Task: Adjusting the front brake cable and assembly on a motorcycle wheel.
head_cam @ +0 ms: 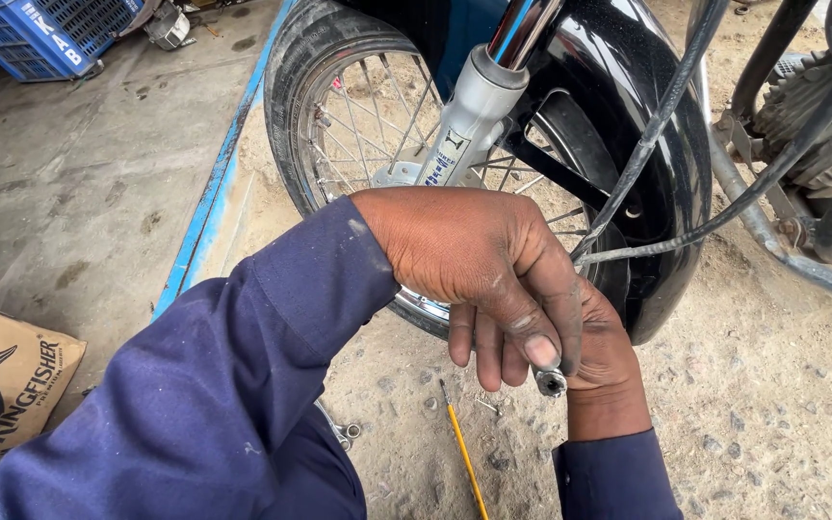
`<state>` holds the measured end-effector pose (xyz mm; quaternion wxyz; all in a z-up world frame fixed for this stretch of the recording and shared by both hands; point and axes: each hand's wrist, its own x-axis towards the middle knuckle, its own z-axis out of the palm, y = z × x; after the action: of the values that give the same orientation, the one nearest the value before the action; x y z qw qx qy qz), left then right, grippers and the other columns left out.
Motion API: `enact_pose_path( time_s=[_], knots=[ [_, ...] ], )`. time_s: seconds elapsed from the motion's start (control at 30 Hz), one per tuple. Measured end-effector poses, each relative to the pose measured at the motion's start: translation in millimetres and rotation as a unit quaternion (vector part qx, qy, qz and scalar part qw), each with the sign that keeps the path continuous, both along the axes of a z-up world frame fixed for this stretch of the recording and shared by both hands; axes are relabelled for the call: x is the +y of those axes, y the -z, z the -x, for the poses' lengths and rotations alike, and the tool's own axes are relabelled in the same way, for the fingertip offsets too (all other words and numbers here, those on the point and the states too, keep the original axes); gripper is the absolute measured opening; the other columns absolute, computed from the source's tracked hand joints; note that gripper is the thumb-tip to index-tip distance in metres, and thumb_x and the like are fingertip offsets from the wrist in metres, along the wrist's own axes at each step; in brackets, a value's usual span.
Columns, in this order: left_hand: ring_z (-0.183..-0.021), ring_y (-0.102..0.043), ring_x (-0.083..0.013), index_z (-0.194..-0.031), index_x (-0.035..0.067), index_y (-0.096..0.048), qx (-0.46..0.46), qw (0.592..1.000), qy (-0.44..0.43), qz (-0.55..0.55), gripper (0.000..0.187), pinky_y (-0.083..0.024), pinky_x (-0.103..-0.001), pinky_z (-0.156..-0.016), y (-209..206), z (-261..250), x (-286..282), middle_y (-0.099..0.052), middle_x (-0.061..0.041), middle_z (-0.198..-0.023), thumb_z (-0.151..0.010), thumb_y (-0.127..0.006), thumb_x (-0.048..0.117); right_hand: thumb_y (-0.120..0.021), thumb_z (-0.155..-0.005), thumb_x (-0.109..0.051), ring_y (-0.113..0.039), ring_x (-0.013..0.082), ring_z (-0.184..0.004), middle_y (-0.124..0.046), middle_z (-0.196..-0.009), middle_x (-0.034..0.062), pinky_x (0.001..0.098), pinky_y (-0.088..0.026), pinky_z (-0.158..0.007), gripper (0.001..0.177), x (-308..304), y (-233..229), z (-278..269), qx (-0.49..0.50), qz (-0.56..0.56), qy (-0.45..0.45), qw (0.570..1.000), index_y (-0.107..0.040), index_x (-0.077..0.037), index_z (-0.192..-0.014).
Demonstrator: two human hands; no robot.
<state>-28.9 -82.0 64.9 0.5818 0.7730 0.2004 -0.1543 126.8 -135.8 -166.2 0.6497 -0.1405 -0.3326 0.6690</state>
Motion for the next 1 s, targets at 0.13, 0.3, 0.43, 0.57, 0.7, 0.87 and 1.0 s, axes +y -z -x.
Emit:
enact_pose_path(
  time_s=[0.13, 0.3, 0.43, 0.57, 0.7, 0.87, 1.0],
  knots=[
    [-0.07, -0.082, -0.0201, -0.113, 0.003, -0.077, -0.002, 1.0, -0.005, -0.008, 0.027, -0.066, -0.029, -0.051, 0.4, -0.4, -1.8, -0.081, -0.015, -0.085, -0.088, -0.073, 0.015, -0.071, -0.092, -0.022, -0.077, 0.0343, -0.088, -0.073, -0.102, 0.0295, 0.0441, -0.067, -0.07, 0.047, 0.4, 2.9, -0.8, -0.012, -0.025, 0.0, 1.0, -0.064, 0.012, -0.123],
    [-0.072, -0.082, -0.0209, -0.116, 0.003, -0.076, 0.001, 1.0, -0.008, 0.007, 0.03, -0.067, -0.03, -0.054, -4.6, 6.9, 1.9, -0.081, -0.017, -0.088, -0.089, -0.072, 0.015, -0.074, -0.088, -0.022, -0.077, 0.0305, -0.087, -0.075, -0.101, 0.0243, 0.0393, -0.066, -0.069, 0.047, -3.1, -13.7, 4.9, 0.01, 0.014, 0.001, 1.0, -0.067, 0.008, -0.122],
    [-0.068, -0.081, -0.0221, -0.113, 0.004, -0.076, 0.098, 0.988, -0.068, -0.096, 0.032, -0.063, -0.03, -0.051, -2.9, 30.1, 25.2, -0.081, -0.013, -0.088, -0.087, -0.072, 0.022, -0.08, -0.089, -0.015, -0.074, 0.0201, -0.085, -0.076, -0.098, 0.0156, 0.0347, -0.061, -0.071, 0.032, 1.8, -30.3, 16.5, -0.223, -0.035, 0.02, 0.974, -0.07, 0.001, -0.115],
    [-0.072, -0.079, -0.0246, -0.111, 0.0, -0.072, 0.291, 0.922, -0.191, -0.172, 0.029, -0.063, -0.034, -0.056, 9.1, 52.3, 52.8, -0.076, -0.012, -0.087, -0.092, -0.075, 0.022, -0.082, -0.086, -0.018, -0.072, 0.0155, -0.075, -0.078, -0.101, 0.007, 0.0346, -0.06, -0.066, 0.023, 17.0, -49.2, 49.3, -0.46, 0.039, 0.233, 0.856, -0.075, -0.01, -0.106],
    [-0.074, -0.078, -0.0268, -0.116, -0.004, -0.068, 0.225, 0.924, -0.281, -0.125, 0.029, -0.065, -0.035, -0.058, 101.5, 70.4, 100.5, -0.076, -0.019, -0.087, -0.097, -0.065, 0.017, -0.082, -0.086, -0.024, -0.074, 0.0184, -0.076, -0.072, -0.113, 0.0057, 0.0359, -0.059, -0.072, 0.026, 5.4, -71.5, 55.1, -0.617, 0.113, 0.288, 0.724, -0.075, -0.014, -0.109],
    [-0.074, -0.079, -0.0264, -0.125, -0.005, -0.062, 0.24, 0.934, -0.248, -0.096, 0.033, -0.065, -0.034, -0.059, 130.0, 63.9, 101.6, -0.077, -0.02, -0.088, -0.099, -0.06, 0.015, -0.082, -0.083, -0.021, -0.079, 0.0172, -0.09, -0.071, -0.126, 0.0059, 0.0323, -0.061, -0.076, 0.064, -5.0, -64.1, 18.0, -0.653, 0.03, 0.104, 0.75, -0.061, -0.026, -0.143],
    [-0.074, -0.078, -0.0247, -0.13, -0.005, -0.058, 0.247, 0.937, -0.226, -0.103, 0.037, -0.065, -0.033, -0.06, 148.5, 58.2, 104.8, -0.075, -0.02, -0.091, -0.103, -0.054, 0.019, -0.078, -0.085, -0.021, -0.083, 0.0136, -0.088, -0.054, -0.144, -0.0125, 0.032, -0.068, -0.059, 0.036, -6.9, -60.1, -13.3, -0.582, 0.083, -0.011, 0.809, -0.076, -0.014, -0.12]
  ],
)
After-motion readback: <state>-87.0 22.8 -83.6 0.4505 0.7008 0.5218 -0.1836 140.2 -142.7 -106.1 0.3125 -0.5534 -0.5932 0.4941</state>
